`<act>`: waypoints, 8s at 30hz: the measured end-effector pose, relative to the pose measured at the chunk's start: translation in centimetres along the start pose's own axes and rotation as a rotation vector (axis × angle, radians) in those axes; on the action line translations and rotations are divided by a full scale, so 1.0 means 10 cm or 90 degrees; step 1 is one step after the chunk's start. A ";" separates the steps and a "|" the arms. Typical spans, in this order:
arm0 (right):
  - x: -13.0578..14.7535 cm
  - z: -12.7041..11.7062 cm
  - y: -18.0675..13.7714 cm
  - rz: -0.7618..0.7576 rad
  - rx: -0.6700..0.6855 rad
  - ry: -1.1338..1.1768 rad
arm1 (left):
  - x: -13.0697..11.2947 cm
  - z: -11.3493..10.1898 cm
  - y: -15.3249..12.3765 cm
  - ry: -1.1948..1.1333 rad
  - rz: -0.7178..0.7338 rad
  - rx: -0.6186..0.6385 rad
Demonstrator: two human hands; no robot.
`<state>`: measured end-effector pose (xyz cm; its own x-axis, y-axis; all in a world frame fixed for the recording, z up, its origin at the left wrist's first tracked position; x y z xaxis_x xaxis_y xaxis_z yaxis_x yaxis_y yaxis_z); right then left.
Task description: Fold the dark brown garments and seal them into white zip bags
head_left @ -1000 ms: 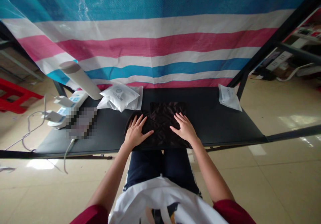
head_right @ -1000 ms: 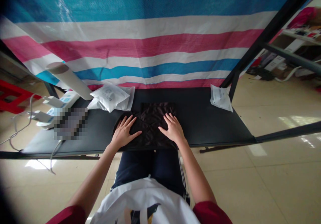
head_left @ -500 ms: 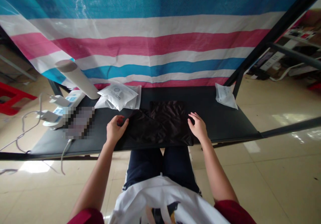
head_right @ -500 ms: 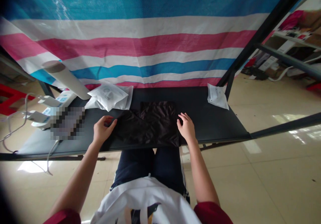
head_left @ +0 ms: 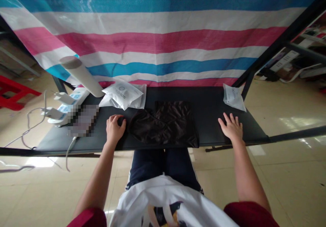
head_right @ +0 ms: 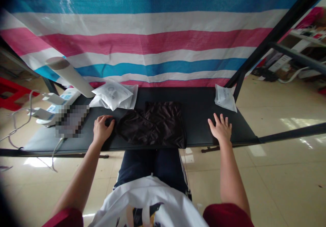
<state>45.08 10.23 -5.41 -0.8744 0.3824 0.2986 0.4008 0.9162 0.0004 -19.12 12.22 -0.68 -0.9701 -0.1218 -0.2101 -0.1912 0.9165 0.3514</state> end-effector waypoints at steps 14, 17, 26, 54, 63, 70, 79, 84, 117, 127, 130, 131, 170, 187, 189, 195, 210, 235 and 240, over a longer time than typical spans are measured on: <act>-1.36 -0.37 0.30 0.233 -0.060 0.030 | -0.08 0.22 -0.18 0.129 0.088 0.122; -1.49 -0.41 0.35 0.309 -0.064 0.043 | -0.07 0.22 -0.17 0.128 0.083 0.120; -1.48 -0.49 0.33 0.403 -0.071 0.040 | -0.07 0.24 -0.18 0.127 0.083 0.111; -0.95 -0.29 0.04 0.116 -0.097 0.021 | -0.09 0.21 -0.19 0.116 0.077 0.121; -1.08 -0.43 -0.06 0.131 -0.356 0.131 | -0.09 0.22 -0.20 0.143 0.080 0.127; -0.66 -0.14 0.01 0.135 -0.115 -0.010 | -0.10 0.21 -0.19 0.135 0.081 0.125; 0.09 0.09 0.07 0.089 0.029 -0.023 | -0.09 0.20 -0.19 0.101 0.072 0.114; 0.65 0.23 0.05 -0.039 0.072 -0.038 | 0.01 0.16 -0.14 -0.007 0.037 0.094; 1.33 0.22 -0.50 -0.269 0.072 0.035 | -1.82 -0.10 -0.86 -0.092 0.549 0.263; 1.83 0.24 -1.65 -0.660 0.259 0.126 | -1.47 -0.04 -1.18 -0.056 0.542 0.307; 1.81 0.23 -1.74 -0.664 0.260 0.137 | -1.37 -0.09 -1.19 -0.095 0.514 0.325; 1.80 0.23 -1.75 -0.662 0.264 0.142 | -1.34 -0.10 -1.18 -0.117 0.501 0.327; 1.97 0.61 -0.18 -0.146 0.198 0.540 | -1.16 0.46 -0.03 -0.269 0.144 0.260; 2.04 0.46 -0.40 -0.287 0.204 0.669 | -1.32 0.24 -0.11 -0.495 0.248 0.221; 2.06 0.43 -0.45 -0.321 0.202 0.666 | -1.32 0.17 -0.11 -0.469 0.246 0.228; 2.05 0.39 -0.46 -0.347 0.185 0.728 | -1.41 -0.05 -0.31 -0.315 0.336 0.222; 1.95 -0.08 -1.02 -0.474 -0.006 0.598 | -1.32 -0.05 -0.49 -0.105 0.306 0.080; 1.99 0.12 -1.12 -0.428 -0.008 0.386 | -1.08 -0.04 -0.54 -0.033 -0.025 0.039; 2.01 0.16 -1.20 -0.382 -0.030 0.399 | -1.02 0.05 -0.49 -0.005 -0.069 0.082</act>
<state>22.22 7.08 -0.96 -0.6359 -0.3133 0.7053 -0.0572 0.9305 0.3618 -8.18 9.21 -0.72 -0.9435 -0.2200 -0.2476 -0.2733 0.9394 0.2068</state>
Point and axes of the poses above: each hand's wrist, its own y-axis towards the middle knuckle, its own z-axis out of the palm, x = y × z, the point moved 8 cm from there along y, towards the middle knuckle, and after that the axes turned 11 degrees about y, right-handed, at the moved point
